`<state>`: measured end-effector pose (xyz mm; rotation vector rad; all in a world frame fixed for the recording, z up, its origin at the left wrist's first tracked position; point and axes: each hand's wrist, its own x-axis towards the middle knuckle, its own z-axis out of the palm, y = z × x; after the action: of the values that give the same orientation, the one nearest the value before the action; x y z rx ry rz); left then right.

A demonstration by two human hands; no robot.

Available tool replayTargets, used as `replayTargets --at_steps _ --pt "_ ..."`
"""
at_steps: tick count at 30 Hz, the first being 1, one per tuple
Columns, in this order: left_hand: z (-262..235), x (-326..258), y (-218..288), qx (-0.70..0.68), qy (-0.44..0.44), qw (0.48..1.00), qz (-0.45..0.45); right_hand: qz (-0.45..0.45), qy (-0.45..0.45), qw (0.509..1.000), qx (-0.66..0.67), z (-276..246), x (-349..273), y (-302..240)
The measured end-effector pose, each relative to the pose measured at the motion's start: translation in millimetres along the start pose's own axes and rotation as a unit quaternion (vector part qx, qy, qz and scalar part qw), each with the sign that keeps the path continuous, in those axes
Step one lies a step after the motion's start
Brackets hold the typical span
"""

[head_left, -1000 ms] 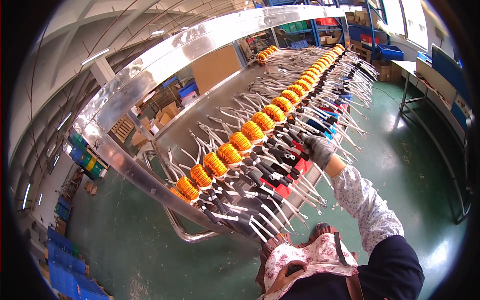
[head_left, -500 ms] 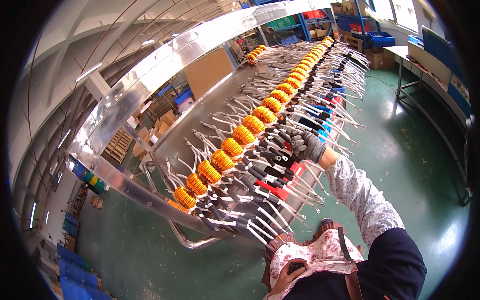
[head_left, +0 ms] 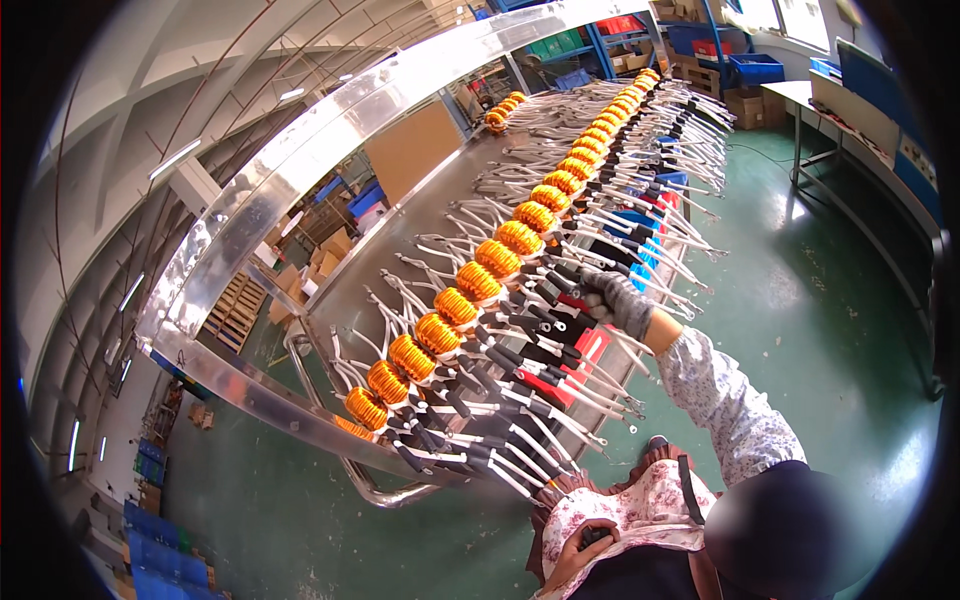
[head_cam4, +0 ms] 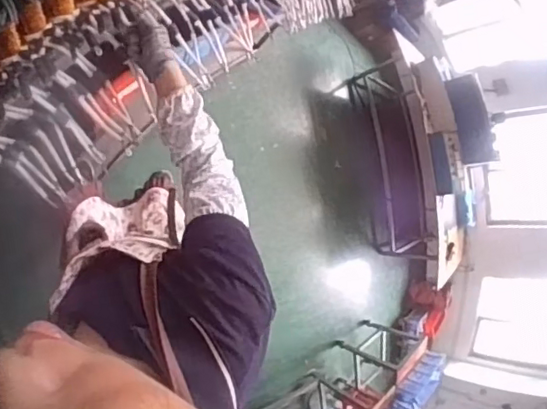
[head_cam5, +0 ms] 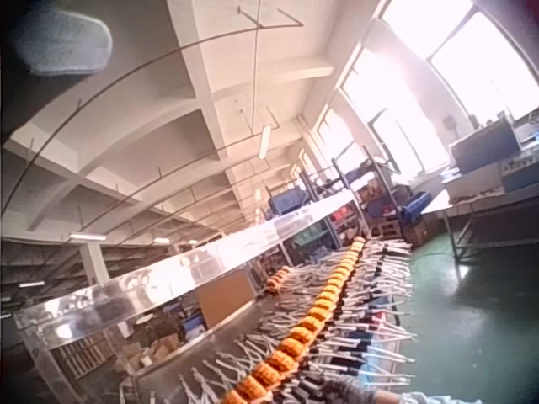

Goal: The person stands at a metal workbench in a factory setting, repeatedly picking up black cylindrical components from a blue bin and inserting them into white fixtures mounted on a rack. The fixtures already contain orange coiled elements. The person works systematically along the row of fixtures, handling the components one at a time.

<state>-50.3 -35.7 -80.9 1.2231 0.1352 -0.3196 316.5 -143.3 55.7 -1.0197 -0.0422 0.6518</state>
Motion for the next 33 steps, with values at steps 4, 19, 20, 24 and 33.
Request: replayTargets --at_steps 4,19,20,24,33 --pt "2 -6 4 -0.032 0.016 0.999 -0.035 -0.192 0.073 0.949 -0.240 -24 -10 5" --pt "3 4 11 -0.034 -0.049 0.998 -0.007 -0.481 0.216 0.559 -0.640 -26 10 -8" --pt "4 4 17 -0.042 -0.052 0.998 -0.016 -0.447 0.199 0.548 -0.679 -19 10 -13" --pt "8 6 8 -0.022 -0.004 0.999 -0.044 -0.366 0.181 0.492 -0.768 -8 31 -14" --pt "-6 4 -17 -0.059 0.007 0.998 0.009 -0.542 0.222 0.616 -0.527 -13 15 -6"
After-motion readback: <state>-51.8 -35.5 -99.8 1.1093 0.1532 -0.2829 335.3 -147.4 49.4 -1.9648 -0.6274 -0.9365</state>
